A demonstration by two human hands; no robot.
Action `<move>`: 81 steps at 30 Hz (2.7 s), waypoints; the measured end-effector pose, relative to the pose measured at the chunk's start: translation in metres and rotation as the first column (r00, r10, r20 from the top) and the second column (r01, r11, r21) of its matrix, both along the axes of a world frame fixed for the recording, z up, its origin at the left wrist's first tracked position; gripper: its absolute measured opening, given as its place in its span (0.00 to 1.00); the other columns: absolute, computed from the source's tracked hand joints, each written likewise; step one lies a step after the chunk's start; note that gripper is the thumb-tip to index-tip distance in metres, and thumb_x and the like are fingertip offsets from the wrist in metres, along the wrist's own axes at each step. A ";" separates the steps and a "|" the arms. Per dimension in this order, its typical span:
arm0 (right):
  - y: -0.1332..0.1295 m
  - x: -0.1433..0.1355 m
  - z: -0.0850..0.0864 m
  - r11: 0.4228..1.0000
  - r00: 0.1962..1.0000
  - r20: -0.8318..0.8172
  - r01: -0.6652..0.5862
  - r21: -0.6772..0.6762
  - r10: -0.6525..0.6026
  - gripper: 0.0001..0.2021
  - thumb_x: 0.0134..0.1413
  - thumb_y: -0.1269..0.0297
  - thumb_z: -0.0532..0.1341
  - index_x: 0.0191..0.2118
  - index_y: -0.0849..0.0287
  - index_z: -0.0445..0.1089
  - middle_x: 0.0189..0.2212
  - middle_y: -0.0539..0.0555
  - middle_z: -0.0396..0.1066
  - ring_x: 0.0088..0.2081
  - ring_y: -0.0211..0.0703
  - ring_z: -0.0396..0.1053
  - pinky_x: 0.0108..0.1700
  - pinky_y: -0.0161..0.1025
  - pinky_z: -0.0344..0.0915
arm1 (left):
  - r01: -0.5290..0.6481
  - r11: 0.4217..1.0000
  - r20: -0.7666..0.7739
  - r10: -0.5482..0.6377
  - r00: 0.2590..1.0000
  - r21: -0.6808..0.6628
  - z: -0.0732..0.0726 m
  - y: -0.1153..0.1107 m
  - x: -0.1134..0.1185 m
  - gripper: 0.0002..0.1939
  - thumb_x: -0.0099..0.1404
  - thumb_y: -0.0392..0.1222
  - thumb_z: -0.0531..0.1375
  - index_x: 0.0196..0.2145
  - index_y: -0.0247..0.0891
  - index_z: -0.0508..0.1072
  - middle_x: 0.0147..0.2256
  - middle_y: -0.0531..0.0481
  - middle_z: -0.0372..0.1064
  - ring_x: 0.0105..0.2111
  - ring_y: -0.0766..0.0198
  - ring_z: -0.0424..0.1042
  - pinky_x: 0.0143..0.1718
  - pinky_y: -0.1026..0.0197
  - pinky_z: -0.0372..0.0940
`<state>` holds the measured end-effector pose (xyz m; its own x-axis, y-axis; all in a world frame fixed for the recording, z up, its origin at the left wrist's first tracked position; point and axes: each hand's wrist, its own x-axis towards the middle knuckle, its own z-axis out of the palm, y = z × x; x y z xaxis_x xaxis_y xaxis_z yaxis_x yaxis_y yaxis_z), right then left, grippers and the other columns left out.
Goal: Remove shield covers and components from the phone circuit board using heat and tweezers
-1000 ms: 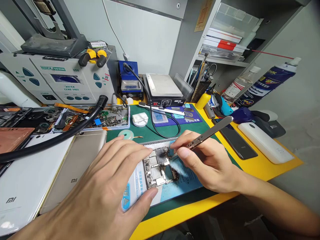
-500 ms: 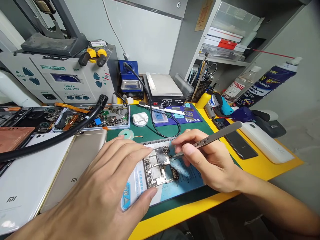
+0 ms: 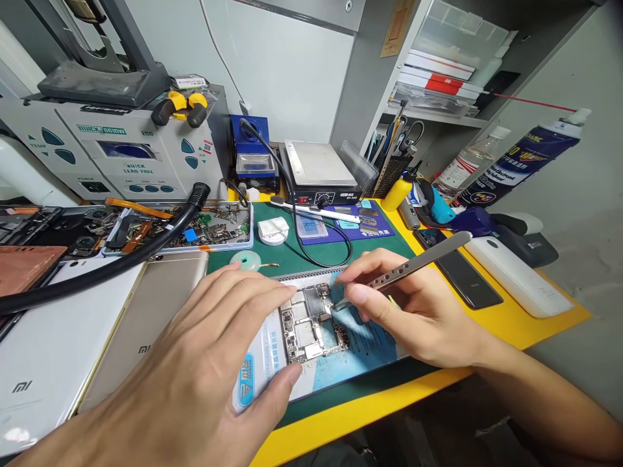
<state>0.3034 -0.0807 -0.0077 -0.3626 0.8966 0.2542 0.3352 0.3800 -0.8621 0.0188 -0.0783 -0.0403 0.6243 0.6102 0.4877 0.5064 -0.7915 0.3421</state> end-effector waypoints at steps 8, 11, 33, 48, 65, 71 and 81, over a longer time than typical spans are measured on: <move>0.000 0.003 -0.001 0.999 1.000 0.004 -0.008 0.047 0.008 0.03 0.78 0.66 0.66 0.48 0.58 0.77 0.35 0.48 0.75 0.31 0.33 0.71 0.33 0.32 0.69 | -0.013 1.000 0.007 0.013 1.000 0.007 -0.002 -0.002 -0.002 0.26 0.74 0.39 0.63 0.67 0.38 0.68 0.62 0.46 0.69 0.66 0.57 0.65 0.77 0.54 0.51; 0.000 0.004 -0.001 0.998 1.000 -0.024 -0.007 0.062 0.008 0.03 0.79 0.66 0.66 0.47 0.56 0.78 0.35 0.47 0.74 0.31 0.32 0.72 0.34 0.32 0.70 | -0.013 1.000 0.010 0.013 1.000 0.010 -0.003 -0.001 -0.001 0.26 0.74 0.39 0.63 0.67 0.38 0.68 0.62 0.46 0.69 0.65 0.57 0.66 0.77 0.54 0.51; -0.007 -0.002 -0.005 0.990 0.992 -0.092 -0.078 0.120 0.089 0.11 0.76 0.67 0.65 0.37 0.55 0.71 0.26 0.48 0.70 0.28 0.40 0.68 0.31 0.39 0.64 | -0.069 0.997 0.065 0.072 0.995 -0.039 -0.010 -0.002 0.009 0.30 0.66 0.56 0.72 0.61 0.47 0.75 0.54 0.43 0.79 0.62 0.43 0.74 0.67 0.39 0.74; -0.016 -0.016 -0.003 0.980 0.996 -0.069 -0.039 0.194 0.054 0.07 0.71 0.72 0.66 0.38 0.55 0.72 0.27 0.50 0.71 0.27 0.43 0.71 0.30 0.41 0.70 | -0.087 0.995 0.074 0.084 0.994 0.042 -0.004 -0.003 0.001 0.25 0.71 0.55 0.71 0.57 0.39 0.71 0.49 0.45 0.71 0.52 0.53 0.71 0.62 0.48 0.65; -0.014 -0.014 -0.006 0.979 0.994 -0.045 -0.086 0.183 0.096 0.06 0.72 0.72 0.66 0.40 0.55 0.72 0.28 0.51 0.72 0.29 0.43 0.73 0.31 0.41 0.71 | -0.053 0.999 -0.066 0.053 0.996 0.007 0.003 -0.002 0.001 0.33 0.75 0.45 0.61 0.75 0.42 0.62 0.73 0.49 0.65 0.77 0.55 0.58 0.84 0.48 0.48; -0.014 -0.015 -0.005 0.981 0.994 -0.048 -0.091 0.172 0.101 0.06 0.73 0.72 0.65 0.40 0.55 0.72 0.27 0.51 0.71 0.28 0.43 0.72 0.30 0.41 0.71 | 0.025 1.000 -0.095 -0.026 0.995 -0.014 0.005 0.008 -0.008 0.29 0.76 0.42 0.58 0.72 0.43 0.64 0.69 0.49 0.71 0.74 0.55 0.63 0.80 0.47 0.57; -0.014 -0.013 -0.005 0.983 0.995 -0.040 -0.083 0.164 0.091 0.07 0.73 0.72 0.65 0.40 0.55 0.71 0.27 0.50 0.69 0.28 0.43 0.69 0.30 0.42 0.69 | 0.023 1.000 -0.021 -0.023 1.000 -0.014 0.003 0.011 -0.004 0.19 0.77 0.45 0.61 0.63 0.42 0.69 0.59 0.46 0.73 0.63 0.54 0.69 0.68 0.46 0.64</move>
